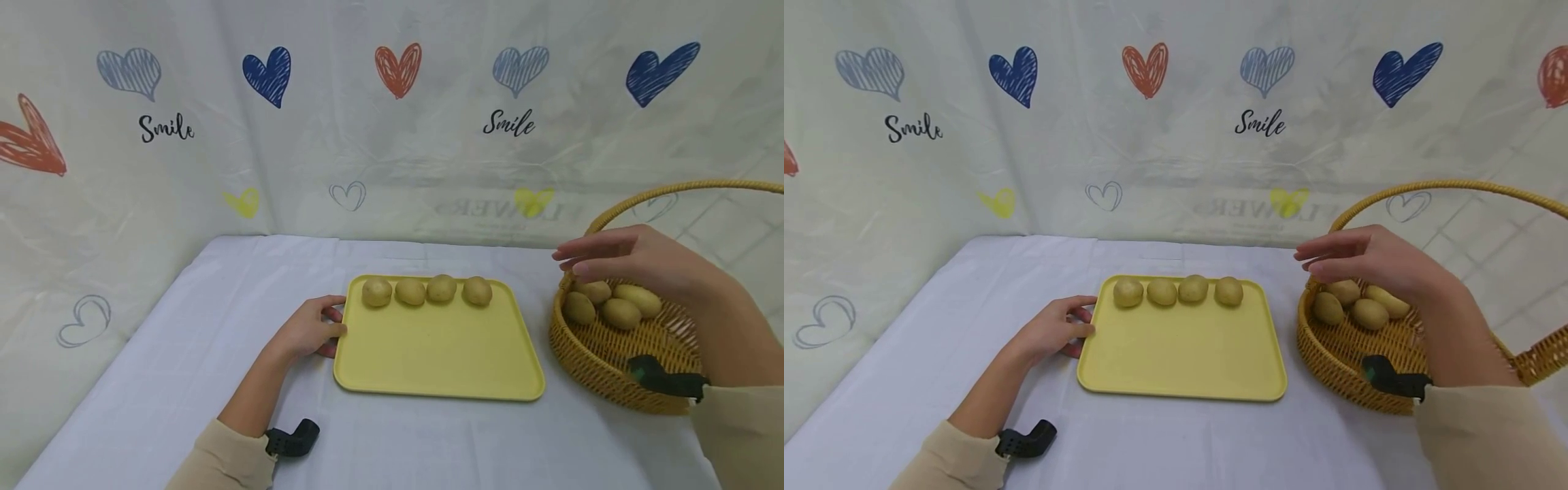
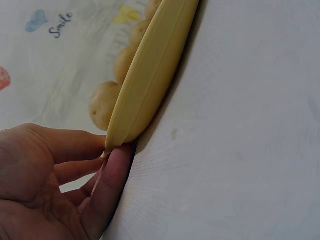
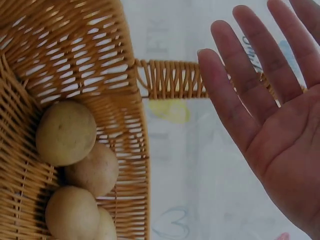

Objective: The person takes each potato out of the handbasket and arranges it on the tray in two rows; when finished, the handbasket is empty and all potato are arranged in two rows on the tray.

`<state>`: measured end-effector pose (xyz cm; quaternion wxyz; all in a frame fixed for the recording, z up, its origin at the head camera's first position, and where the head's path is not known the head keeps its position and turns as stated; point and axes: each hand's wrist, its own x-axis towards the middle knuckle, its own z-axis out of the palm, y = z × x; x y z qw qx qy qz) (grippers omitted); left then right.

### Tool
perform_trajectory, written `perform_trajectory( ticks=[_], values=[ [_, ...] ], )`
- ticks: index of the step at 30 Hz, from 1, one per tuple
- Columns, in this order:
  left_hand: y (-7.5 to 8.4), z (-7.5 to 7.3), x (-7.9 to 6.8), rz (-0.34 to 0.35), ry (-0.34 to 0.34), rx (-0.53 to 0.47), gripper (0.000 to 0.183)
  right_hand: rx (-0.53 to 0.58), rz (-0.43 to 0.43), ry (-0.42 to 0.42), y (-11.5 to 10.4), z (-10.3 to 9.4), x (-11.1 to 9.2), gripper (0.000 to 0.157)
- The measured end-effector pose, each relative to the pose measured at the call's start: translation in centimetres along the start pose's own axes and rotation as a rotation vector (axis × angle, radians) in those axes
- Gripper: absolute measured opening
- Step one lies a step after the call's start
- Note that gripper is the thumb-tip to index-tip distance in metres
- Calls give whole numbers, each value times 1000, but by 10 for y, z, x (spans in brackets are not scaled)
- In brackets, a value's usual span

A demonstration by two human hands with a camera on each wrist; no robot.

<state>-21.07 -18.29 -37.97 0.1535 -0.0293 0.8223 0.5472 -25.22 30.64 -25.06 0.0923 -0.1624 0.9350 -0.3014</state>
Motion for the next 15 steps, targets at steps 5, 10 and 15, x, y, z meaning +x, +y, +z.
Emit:
perform_trajectory(
  ticks=[5,10,15],
  values=[
    [0,0,1,9,-8,-6,63,-8,21,19,18,-3,-3,44],
    [-1,0,2,10,-11,-2,63,1,69,5,36,-8,-6,45],
    [-2,0,2,8,-4,-3,63,19,105,-21,51,-7,-7,52]
  ],
)
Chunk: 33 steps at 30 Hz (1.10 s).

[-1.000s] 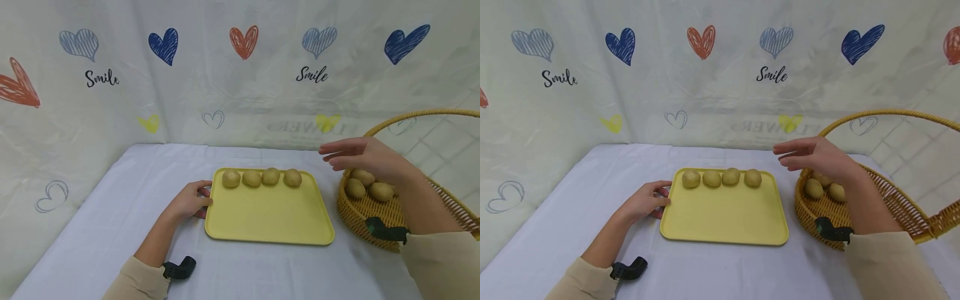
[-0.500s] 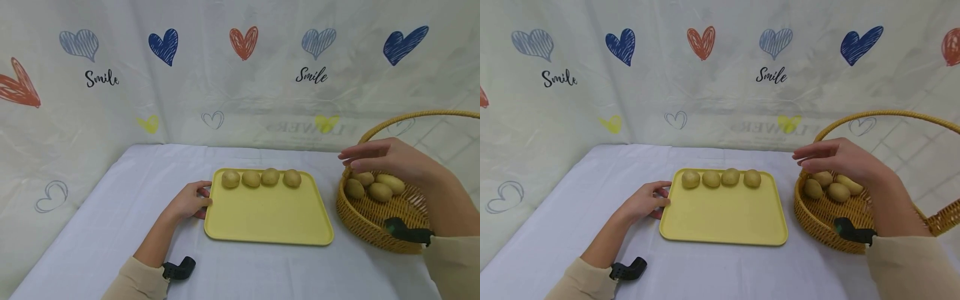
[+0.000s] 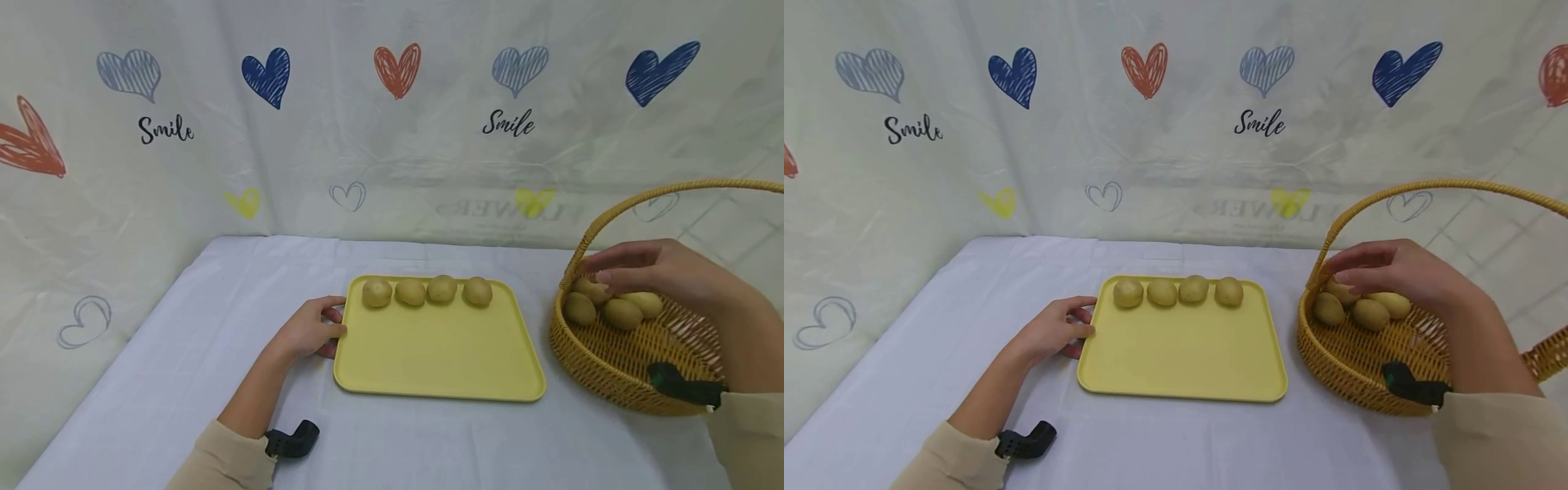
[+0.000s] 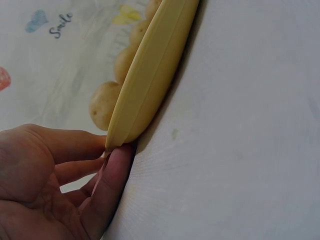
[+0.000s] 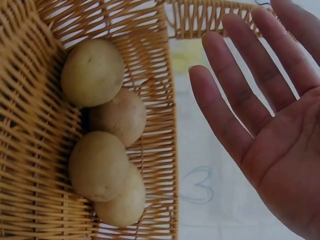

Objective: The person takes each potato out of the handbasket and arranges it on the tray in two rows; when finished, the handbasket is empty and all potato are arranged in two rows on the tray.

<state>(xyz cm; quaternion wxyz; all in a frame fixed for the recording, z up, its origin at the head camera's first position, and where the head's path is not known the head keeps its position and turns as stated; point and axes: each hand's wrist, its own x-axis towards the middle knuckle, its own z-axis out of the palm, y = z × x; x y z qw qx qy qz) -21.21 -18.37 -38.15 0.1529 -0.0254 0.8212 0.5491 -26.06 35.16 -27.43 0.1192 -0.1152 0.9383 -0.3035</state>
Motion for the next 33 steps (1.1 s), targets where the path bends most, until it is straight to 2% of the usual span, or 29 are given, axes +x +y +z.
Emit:
perform_trajectory(
  ticks=[7,12,18,21,27,33],
  values=[
    [-2,1,0,-3,5,-5,63,-16,-6,12,14,3,1,53],
    [-5,2,3,-14,9,-10,63,4,17,-14,20,5,1,55],
    [-4,2,2,-8,11,-6,63,-68,50,-39,22,11,5,61],
    [-2,2,1,-11,12,-6,62,-95,31,-57,24,12,6,59],
    [0,2,-1,-10,7,4,63,-63,-16,-120,25,14,7,56],
    [1,1,-1,-10,10,9,63,-70,-21,-129,25,17,11,57]
  ],
)
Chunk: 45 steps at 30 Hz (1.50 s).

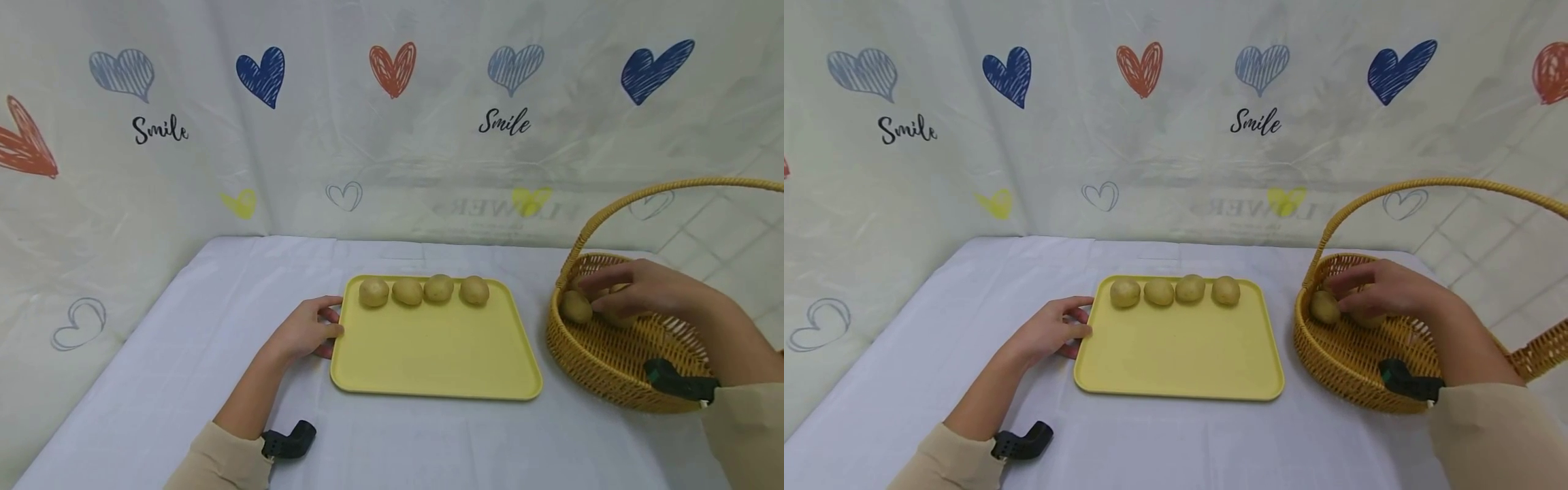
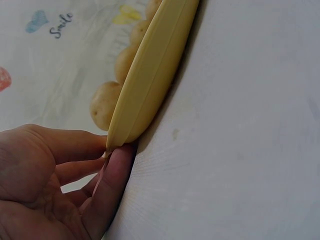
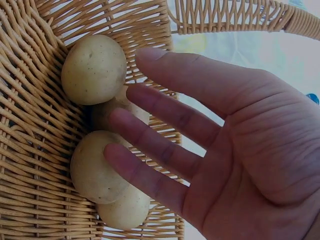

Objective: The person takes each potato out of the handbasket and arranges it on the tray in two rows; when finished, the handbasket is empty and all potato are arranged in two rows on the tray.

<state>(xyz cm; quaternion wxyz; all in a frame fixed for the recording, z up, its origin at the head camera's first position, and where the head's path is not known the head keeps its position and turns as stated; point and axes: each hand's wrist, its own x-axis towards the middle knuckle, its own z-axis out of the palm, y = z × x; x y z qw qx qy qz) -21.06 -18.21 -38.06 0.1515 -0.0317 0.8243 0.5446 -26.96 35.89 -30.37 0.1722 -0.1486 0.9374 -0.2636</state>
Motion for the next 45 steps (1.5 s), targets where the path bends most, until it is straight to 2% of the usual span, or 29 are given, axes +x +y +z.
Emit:
perform_trajectory(
  ticks=[7,16,28,37,45],
  values=[
    [-1,0,1,10,-2,0,63,12,-14,-3,3,4,2,56],
    [-1,0,1,9,-2,1,63,-105,-38,45,1,4,3,53],
    [-2,1,3,-5,2,-1,63,-63,-20,-60,-4,8,5,70],
    [-6,-2,4,6,-3,-1,63,-174,-32,-41,-13,8,11,67],
    [-7,-1,5,12,-2,10,63,-140,-4,-78,-13,8,12,69]
  ],
)
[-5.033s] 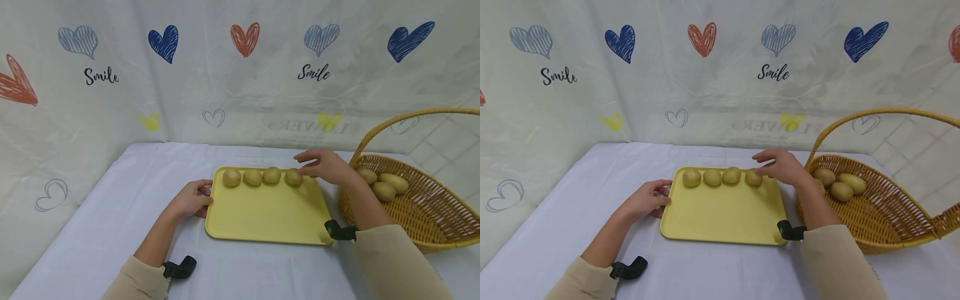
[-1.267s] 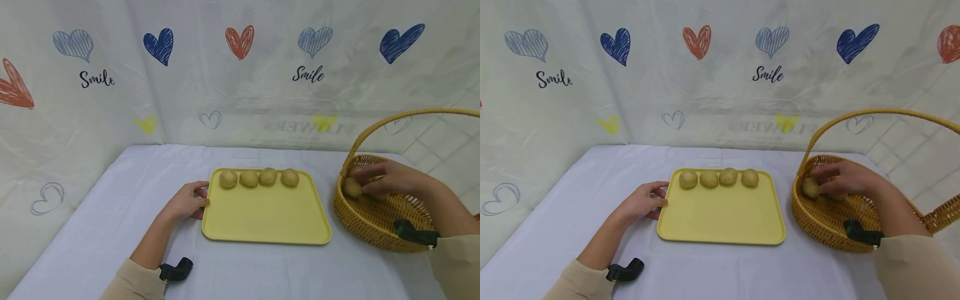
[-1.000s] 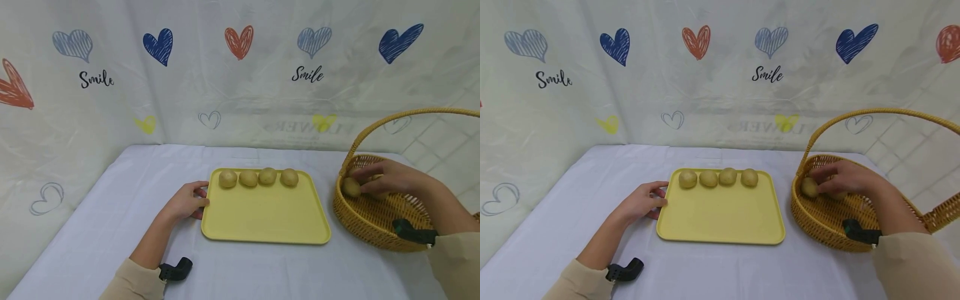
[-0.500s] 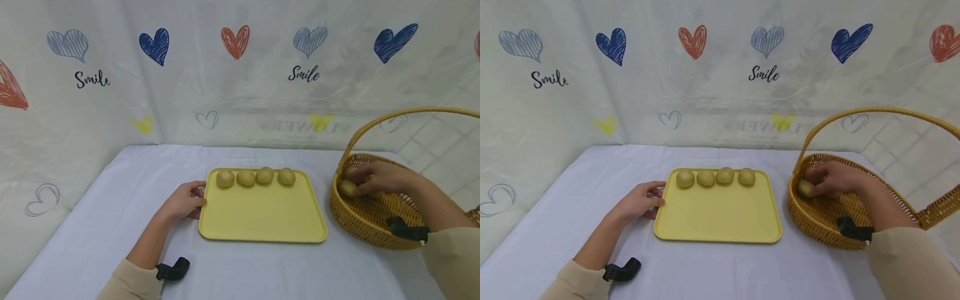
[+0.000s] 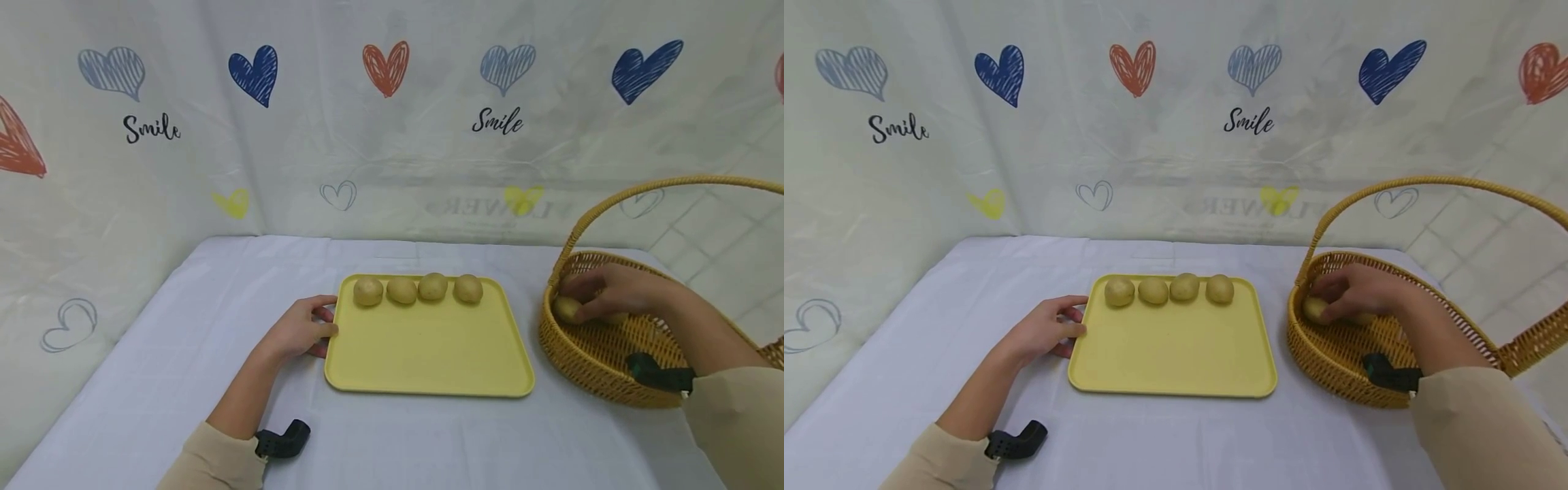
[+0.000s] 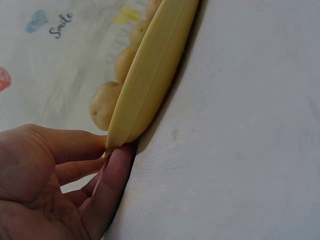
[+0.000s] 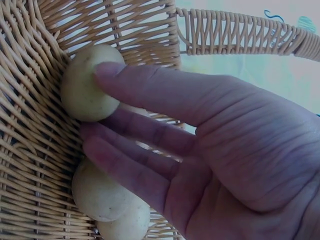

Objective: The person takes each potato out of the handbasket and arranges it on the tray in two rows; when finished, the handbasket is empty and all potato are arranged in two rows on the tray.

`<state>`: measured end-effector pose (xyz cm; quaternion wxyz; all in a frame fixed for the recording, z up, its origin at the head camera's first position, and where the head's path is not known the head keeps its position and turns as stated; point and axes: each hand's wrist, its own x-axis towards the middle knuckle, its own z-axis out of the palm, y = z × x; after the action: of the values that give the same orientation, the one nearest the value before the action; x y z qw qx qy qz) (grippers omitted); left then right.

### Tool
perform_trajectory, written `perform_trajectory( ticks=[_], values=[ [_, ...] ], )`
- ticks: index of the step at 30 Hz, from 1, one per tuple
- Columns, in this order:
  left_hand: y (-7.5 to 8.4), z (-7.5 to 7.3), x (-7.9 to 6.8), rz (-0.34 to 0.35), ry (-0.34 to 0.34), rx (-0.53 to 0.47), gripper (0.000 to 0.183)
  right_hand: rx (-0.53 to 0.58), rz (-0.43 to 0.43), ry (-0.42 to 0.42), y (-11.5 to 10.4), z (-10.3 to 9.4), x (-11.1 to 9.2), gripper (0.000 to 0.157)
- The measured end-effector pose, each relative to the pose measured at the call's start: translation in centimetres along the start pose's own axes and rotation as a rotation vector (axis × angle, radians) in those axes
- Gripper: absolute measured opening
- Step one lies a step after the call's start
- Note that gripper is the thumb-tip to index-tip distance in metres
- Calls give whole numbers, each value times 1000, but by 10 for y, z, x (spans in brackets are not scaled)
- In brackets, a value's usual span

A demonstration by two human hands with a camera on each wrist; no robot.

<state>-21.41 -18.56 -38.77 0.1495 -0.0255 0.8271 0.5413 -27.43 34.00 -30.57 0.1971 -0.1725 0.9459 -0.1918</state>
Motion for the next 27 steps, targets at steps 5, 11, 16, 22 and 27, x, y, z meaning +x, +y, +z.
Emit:
perform_trajectory(
  ticks=[5,11,16,22,27],
  values=[
    [1,1,0,-1,1,3,63,-27,-16,-12,-1,0,2,68],
    [1,1,1,-8,3,9,62,-34,-23,-47,-3,1,4,69],
    [3,1,0,-11,4,9,63,20,-12,-86,-2,2,6,70],
    [3,1,0,-12,3,4,63,91,16,-124,-1,4,8,71],
    [2,0,0,-10,3,4,63,74,15,-113,-1,5,9,68]
  ],
)
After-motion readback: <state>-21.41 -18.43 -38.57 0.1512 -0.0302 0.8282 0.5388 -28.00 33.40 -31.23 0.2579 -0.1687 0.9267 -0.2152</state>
